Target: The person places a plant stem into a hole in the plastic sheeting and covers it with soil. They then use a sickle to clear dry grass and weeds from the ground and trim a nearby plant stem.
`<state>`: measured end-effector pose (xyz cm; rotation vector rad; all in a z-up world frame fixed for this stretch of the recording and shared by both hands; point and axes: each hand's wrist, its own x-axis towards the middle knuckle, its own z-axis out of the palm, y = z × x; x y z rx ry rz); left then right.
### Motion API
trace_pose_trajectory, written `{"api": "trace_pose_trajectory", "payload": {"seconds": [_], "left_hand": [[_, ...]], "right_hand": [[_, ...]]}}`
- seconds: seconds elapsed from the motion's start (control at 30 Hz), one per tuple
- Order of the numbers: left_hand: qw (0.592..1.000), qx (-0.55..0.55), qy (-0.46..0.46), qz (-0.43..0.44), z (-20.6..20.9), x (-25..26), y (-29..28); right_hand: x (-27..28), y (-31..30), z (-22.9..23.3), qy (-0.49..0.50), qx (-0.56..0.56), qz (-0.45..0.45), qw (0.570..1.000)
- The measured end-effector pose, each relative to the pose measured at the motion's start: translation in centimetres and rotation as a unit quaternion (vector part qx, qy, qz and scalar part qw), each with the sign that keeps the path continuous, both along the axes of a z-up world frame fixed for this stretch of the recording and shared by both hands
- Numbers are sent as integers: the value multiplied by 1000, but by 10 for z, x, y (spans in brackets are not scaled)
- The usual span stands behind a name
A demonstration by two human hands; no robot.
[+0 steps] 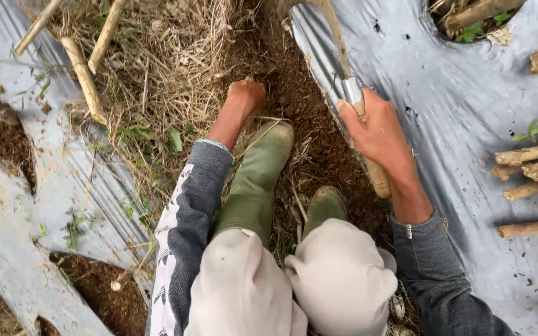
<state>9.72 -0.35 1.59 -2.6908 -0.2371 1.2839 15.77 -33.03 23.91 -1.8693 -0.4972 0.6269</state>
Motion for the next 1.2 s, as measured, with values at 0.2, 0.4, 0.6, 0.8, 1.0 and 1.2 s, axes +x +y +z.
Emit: {"api": "trace_pose_trajectory", "payload": {"seconds": [0.2,0.4,0.6,0.8,1.0,1.2], "left_hand": [[997,-40,-67,-20,32,71,-8],[972,-183,-140,-42,144,142,-62],[930,-344,-123,-36,278,192,-94],[925,-370,-72,-47,287,221,-110],[917,-312,-124,-214,224,231,-114],[896,-385,-111,-191,241,248,-94]], "right_hand": [[31,-3,-10,-61,-93,-57,992],[71,-12,4,-56,-141,-111,982],[100,-44,14,-40,-112,-132,984],[103,-70,-3,-28,-113,-151,982],[107,-55,10,-25,-109,-185,976],[100,-31,6,-20,-228,-261,938]]}}
